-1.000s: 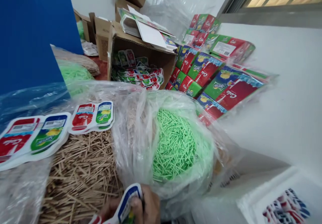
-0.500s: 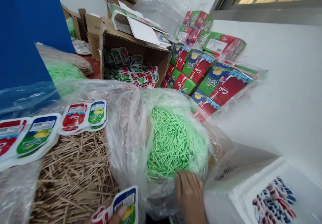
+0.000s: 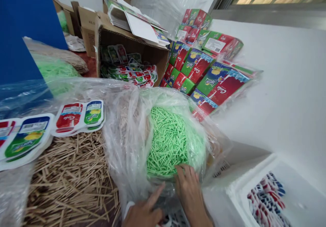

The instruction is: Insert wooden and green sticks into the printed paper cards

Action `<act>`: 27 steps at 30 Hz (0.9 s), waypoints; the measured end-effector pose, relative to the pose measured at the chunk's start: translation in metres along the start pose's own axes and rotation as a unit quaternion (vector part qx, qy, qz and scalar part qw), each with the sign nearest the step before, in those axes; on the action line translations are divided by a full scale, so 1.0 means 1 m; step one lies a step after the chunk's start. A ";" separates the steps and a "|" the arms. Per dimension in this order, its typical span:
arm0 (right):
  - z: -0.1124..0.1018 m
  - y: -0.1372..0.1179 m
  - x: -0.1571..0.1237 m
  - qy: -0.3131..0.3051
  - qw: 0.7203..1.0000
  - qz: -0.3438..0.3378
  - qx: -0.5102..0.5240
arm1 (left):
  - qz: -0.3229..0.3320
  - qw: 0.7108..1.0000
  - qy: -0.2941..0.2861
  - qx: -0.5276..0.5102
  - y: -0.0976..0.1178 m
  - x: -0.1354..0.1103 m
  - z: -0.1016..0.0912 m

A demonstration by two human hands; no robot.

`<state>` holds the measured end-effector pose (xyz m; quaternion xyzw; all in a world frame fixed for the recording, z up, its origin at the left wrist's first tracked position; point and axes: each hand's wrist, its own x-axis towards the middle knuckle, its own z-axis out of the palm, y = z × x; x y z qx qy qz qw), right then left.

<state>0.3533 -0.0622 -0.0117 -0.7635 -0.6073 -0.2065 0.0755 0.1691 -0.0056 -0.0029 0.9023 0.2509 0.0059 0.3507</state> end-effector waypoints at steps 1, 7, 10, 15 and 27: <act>0.001 0.001 0.002 0.003 1.000 -0.013 0.018 | -0.009 0.999 -0.038 0.025 0.004 0.009 -0.002; 0.016 0.000 0.016 -0.046 0.999 -0.002 0.018 | -0.061 0.991 -0.111 0.030 0.008 0.029 -0.003; 0.024 -0.003 0.023 -0.067 0.998 0.003 -0.019 | -0.062 0.990 -0.123 0.021 0.005 0.026 -0.001; 0.029 -0.001 0.021 -0.039 0.999 -0.013 -0.002 | -0.065 0.989 -0.134 0.013 0.002 0.025 -0.002; 0.039 0.002 0.049 -0.020 0.998 -0.050 0.045 | -0.078 0.986 -0.148 0.002 -0.005 0.025 0.003</act>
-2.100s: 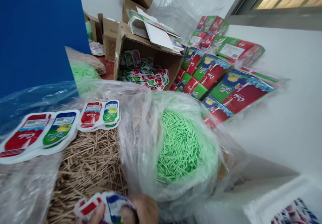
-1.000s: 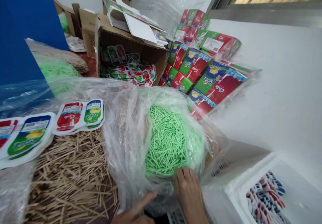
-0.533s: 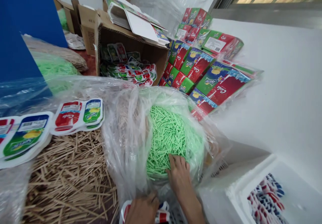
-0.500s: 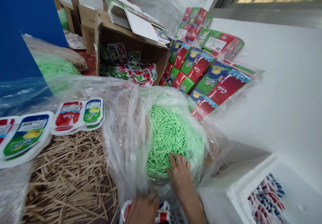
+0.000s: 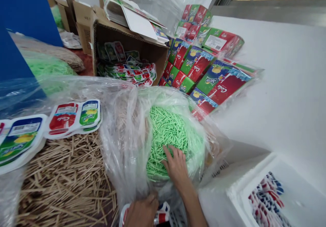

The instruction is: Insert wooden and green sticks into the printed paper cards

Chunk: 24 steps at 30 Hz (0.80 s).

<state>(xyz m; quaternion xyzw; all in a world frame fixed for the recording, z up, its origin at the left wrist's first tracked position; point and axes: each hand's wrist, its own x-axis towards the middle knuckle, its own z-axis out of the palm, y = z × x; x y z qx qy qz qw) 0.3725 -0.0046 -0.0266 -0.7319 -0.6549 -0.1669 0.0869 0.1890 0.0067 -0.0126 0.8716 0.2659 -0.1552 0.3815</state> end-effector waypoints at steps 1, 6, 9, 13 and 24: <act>0.001 0.000 0.003 -0.003 1.000 -0.005 0.005 | -0.002 1.000 -0.001 0.000 0.000 0.000 0.000; 0.006 0.001 -0.001 0.015 0.994 0.019 0.107 | -0.009 1.000 -0.009 -0.002 0.000 -0.002 -0.003; 0.010 -0.001 -0.015 0.041 0.983 0.058 0.169 | -0.006 1.000 -0.011 -0.008 0.000 -0.002 -0.004; 0.010 -0.011 -0.028 0.027 0.994 0.064 0.082 | -0.006 1.000 -0.013 -0.009 -0.001 0.000 -0.004; -0.004 -0.017 0.006 -0.064 0.994 0.049 -0.081 | 0.001 1.000 0.005 -0.019 -0.004 0.001 0.001</act>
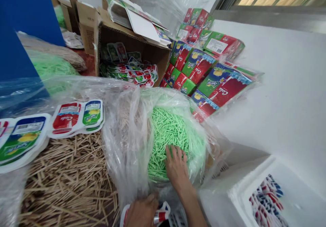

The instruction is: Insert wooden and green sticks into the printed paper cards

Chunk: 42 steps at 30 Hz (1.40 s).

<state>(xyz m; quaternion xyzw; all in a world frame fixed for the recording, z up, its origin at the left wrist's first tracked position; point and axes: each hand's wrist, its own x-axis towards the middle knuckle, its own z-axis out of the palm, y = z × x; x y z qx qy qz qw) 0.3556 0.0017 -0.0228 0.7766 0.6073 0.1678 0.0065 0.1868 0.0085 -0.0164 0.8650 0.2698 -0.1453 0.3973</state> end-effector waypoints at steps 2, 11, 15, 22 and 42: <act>-0.001 -0.008 -0.002 0.002 1.000 0.007 -0.022 | 0.002 1.000 0.003 0.000 -0.001 0.001 0.001; 0.007 -0.027 -0.005 -0.014 1.000 0.018 -0.003 | -0.002 1.000 0.006 0.010 -0.001 0.004 0.004; 0.019 -0.018 -0.003 0.024 0.999 0.026 0.033 | -0.003 1.000 0.006 0.011 -0.001 0.003 0.003; 0.011 -0.005 -0.006 0.119 0.986 0.024 0.118 | 0.001 1.000 0.013 -0.004 -0.003 0.001 0.003; -0.028 -0.012 0.015 0.025 0.886 0.103 0.451 | 0.047 0.984 0.120 -0.124 0.005 -0.024 -0.025</act>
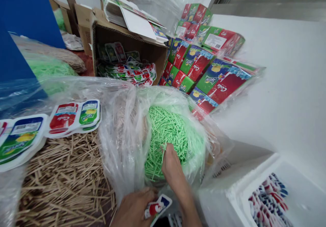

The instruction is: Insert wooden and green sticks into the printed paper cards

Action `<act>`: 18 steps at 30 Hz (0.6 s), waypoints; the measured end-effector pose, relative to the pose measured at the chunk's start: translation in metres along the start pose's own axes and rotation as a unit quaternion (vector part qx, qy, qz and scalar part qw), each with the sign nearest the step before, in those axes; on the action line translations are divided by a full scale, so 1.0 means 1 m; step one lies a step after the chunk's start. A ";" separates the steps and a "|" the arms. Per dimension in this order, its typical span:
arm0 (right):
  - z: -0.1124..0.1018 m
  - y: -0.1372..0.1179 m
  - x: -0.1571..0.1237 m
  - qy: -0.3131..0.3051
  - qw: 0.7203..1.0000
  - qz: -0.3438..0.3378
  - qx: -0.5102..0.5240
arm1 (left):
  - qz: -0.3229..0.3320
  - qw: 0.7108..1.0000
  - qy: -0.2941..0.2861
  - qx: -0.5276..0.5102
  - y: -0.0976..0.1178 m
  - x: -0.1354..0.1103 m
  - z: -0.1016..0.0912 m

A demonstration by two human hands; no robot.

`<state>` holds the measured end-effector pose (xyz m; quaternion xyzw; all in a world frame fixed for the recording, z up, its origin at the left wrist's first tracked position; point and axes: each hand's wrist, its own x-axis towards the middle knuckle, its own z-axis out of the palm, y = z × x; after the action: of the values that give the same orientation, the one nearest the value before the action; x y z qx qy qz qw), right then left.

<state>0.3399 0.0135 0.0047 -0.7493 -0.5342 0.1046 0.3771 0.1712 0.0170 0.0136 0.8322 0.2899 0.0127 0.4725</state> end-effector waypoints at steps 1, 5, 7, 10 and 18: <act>0.001 -0.001 0.004 -0.009 0.999 0.006 0.030 | 0.003 1.000 -0.003 0.004 0.001 0.000 0.000; 0.003 0.001 0.015 -0.041 0.983 0.056 0.168 | -0.014 1.000 -0.025 0.013 0.002 0.000 0.003; 0.004 0.003 0.016 -0.033 0.967 0.095 0.234 | -0.027 0.998 -0.044 0.020 0.001 0.000 0.004; 0.004 0.006 0.013 -0.023 0.927 0.159 0.339 | -0.014 0.999 -0.045 0.027 0.000 0.004 0.005; 0.005 -0.001 0.004 -0.036 0.791 0.259 0.554 | -0.026 0.995 -0.005 0.094 0.006 0.030 0.002</act>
<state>0.3380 0.0194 0.0029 -0.5183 -0.1837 0.5029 0.6669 0.1999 0.0281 0.0095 0.8650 0.3088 -0.0313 0.3942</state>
